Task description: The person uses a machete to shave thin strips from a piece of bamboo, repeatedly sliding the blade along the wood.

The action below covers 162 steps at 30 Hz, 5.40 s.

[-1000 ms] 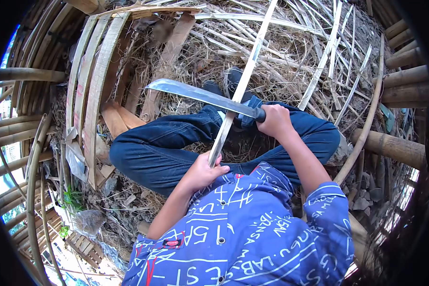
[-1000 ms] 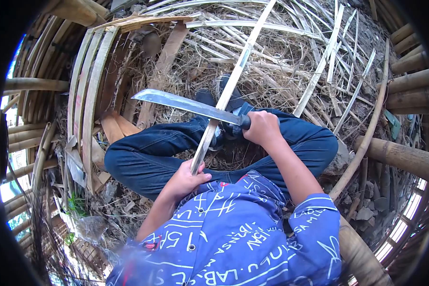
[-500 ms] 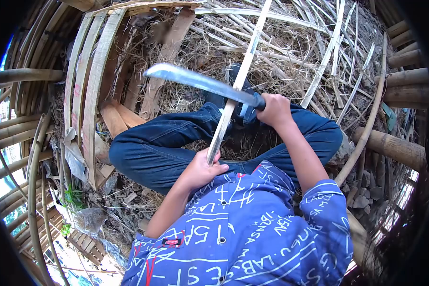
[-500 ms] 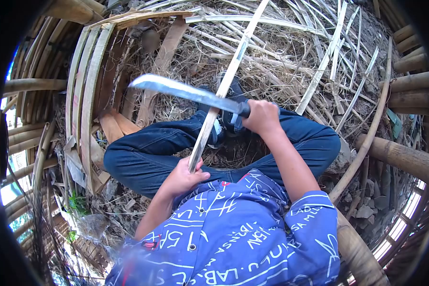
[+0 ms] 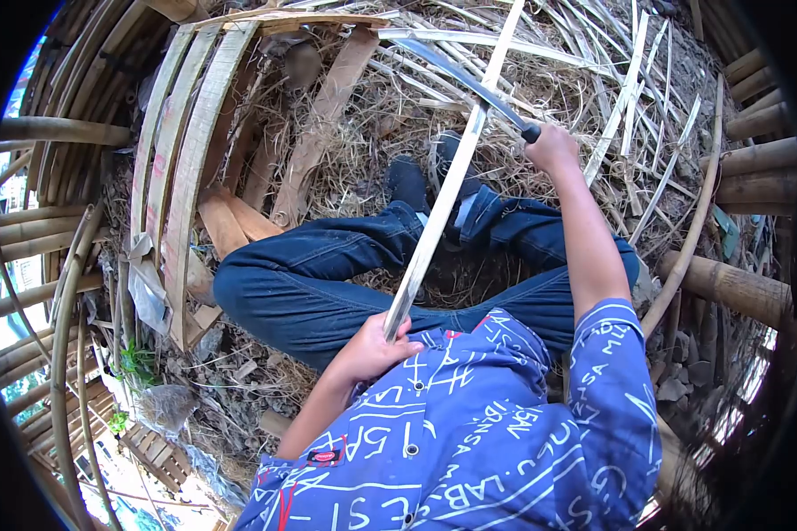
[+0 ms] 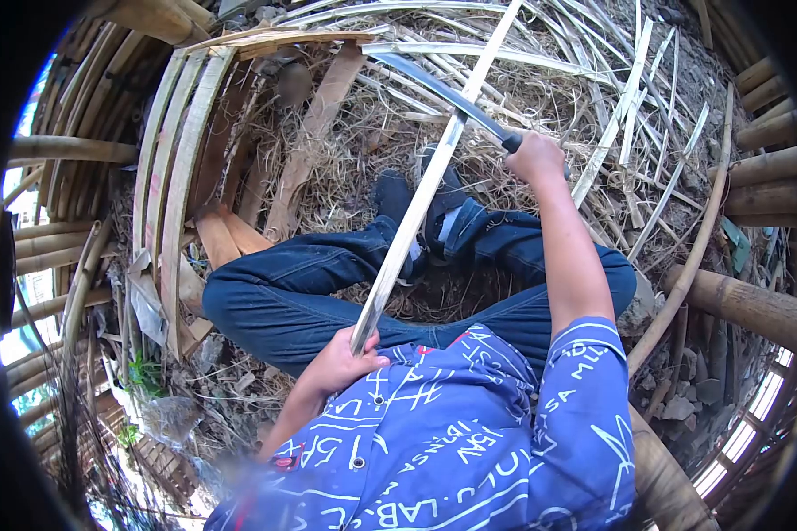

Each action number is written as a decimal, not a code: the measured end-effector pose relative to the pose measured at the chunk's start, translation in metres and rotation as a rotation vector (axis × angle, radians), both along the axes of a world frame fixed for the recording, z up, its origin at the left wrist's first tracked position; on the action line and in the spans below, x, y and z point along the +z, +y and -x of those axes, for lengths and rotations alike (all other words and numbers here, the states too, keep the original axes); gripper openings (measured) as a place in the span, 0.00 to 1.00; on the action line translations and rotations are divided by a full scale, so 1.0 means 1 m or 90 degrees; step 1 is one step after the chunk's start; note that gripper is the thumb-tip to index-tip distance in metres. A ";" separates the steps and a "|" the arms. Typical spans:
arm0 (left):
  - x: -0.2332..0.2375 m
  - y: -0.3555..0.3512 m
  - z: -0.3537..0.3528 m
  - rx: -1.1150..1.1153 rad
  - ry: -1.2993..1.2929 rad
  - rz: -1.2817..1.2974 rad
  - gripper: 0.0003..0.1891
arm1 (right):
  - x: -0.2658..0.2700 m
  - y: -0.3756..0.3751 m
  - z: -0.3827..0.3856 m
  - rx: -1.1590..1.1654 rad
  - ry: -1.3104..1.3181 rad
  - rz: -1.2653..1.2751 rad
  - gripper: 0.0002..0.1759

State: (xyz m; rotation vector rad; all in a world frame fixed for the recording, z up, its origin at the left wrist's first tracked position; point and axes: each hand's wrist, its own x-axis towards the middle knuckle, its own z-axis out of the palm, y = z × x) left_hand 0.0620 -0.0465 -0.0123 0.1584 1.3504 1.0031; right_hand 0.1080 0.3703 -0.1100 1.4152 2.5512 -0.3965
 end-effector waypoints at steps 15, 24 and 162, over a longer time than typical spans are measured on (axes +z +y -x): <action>-0.016 0.009 0.013 0.111 -0.192 -0.014 0.12 | 0.036 -0.161 -0.072 0.031 0.273 0.209 0.10; -0.019 0.026 -0.011 0.152 -0.115 -0.020 0.15 | 0.072 -0.215 -0.082 0.227 0.263 0.275 0.11; -0.086 0.057 0.004 -0.036 0.501 -0.016 0.13 | 0.037 -0.197 -0.087 0.194 0.157 0.149 0.16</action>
